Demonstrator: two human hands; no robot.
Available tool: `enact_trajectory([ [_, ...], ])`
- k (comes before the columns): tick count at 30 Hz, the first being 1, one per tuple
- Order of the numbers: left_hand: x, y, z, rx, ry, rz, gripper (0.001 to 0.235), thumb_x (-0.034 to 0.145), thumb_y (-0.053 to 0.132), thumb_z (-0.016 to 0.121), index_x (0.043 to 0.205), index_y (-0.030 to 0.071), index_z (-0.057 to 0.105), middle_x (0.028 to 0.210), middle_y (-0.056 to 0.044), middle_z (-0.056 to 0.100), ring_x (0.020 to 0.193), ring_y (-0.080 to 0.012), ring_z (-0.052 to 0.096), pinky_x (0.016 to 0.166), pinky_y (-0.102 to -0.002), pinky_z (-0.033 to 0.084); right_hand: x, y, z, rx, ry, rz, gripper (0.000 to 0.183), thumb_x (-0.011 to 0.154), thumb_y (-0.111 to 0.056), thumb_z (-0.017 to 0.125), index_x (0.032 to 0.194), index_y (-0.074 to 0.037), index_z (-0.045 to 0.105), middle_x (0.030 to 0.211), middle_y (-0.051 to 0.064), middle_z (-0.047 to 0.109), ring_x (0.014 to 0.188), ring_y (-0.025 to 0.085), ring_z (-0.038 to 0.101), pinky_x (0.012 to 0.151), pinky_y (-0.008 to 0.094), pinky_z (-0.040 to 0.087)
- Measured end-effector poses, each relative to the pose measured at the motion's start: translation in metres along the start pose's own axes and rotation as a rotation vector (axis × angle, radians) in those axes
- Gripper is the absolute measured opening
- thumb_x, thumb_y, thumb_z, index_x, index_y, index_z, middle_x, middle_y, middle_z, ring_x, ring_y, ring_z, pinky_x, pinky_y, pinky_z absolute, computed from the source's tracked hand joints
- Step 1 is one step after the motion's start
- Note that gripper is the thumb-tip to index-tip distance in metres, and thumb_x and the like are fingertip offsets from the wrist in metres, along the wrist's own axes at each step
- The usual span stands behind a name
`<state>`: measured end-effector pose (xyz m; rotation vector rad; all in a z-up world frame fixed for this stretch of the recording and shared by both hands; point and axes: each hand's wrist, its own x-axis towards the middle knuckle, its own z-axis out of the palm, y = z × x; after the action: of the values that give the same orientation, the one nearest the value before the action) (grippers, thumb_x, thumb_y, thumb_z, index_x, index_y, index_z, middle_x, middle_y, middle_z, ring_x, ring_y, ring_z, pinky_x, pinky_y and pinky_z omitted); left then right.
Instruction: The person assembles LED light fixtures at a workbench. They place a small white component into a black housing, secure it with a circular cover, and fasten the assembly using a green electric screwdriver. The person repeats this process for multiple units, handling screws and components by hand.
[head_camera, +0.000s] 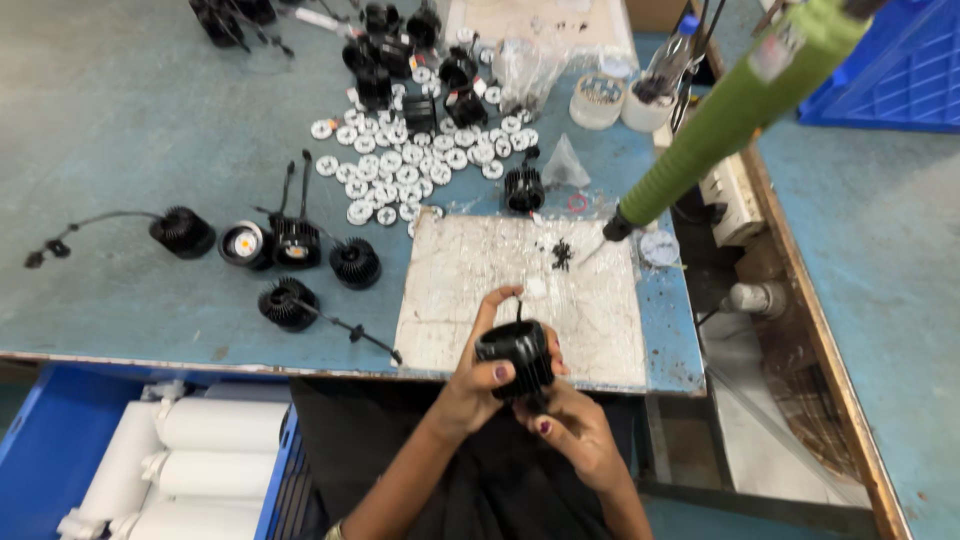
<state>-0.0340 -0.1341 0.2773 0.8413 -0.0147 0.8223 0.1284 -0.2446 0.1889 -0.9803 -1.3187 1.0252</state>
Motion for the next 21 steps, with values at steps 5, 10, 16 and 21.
enact_trajectory([
  [5, 0.006, 0.004, -0.006, -0.057, -0.028, 0.032, 0.092, 0.084, 0.022, 0.073, 0.157, 0.010, 0.019, 0.114, -0.022, 0.063, 0.107, -0.0311, 0.069, 0.109, -0.041, 0.056, 0.011, -0.007, 0.005, 0.343, -0.030, -0.026, 0.056, 0.103, -0.036, 0.065, 0.134, 0.009, 0.052, 0.118, 0.016, 0.068, 0.110, 0.025, 0.068, 0.101, 0.038, 0.053],
  [10, 0.007, -0.003, -0.004, -0.056, 0.002, 0.036, 0.089, 0.087, 0.019, 0.071, 0.158, 0.008, 0.020, 0.116, -0.025, 0.062, 0.109, -0.0333, 0.069, 0.112, -0.043, 0.056, 0.020, -0.022, 0.014, 0.194, 0.097, 0.098, 0.038, 0.100, -0.027, 0.066, 0.114, 0.007, 0.063, 0.105, 0.016, 0.070, 0.099, 0.021, 0.067, 0.092, 0.034, 0.053],
  [16, 0.009, -0.015, -0.003, -0.107, 0.105, 0.084, 0.082, 0.084, 0.023, 0.069, 0.152, 0.010, 0.023, 0.109, -0.025, 0.061, 0.100, -0.0332, 0.070, 0.085, -0.044, 0.058, 0.024, -0.028, 0.036, 0.198, 0.158, -0.041, 0.031, 0.105, -0.020, 0.057, 0.084, 0.003, 0.063, 0.097, 0.016, 0.073, 0.091, 0.020, 0.066, 0.087, 0.033, 0.053],
  [21, 0.006, -0.015, -0.003, -0.254, 0.069, 0.120, 0.086, 0.083, 0.026, 0.071, 0.153, 0.014, 0.024, 0.107, -0.023, 0.060, 0.093, -0.0302, 0.069, 0.096, -0.047, 0.060, 0.019, -0.026, 0.033, 0.007, 0.122, -0.167, 0.030, 0.098, -0.020, 0.059, 0.078, 0.002, 0.061, 0.095, 0.016, 0.071, 0.083, 0.019, 0.061, 0.077, 0.031, 0.048],
])
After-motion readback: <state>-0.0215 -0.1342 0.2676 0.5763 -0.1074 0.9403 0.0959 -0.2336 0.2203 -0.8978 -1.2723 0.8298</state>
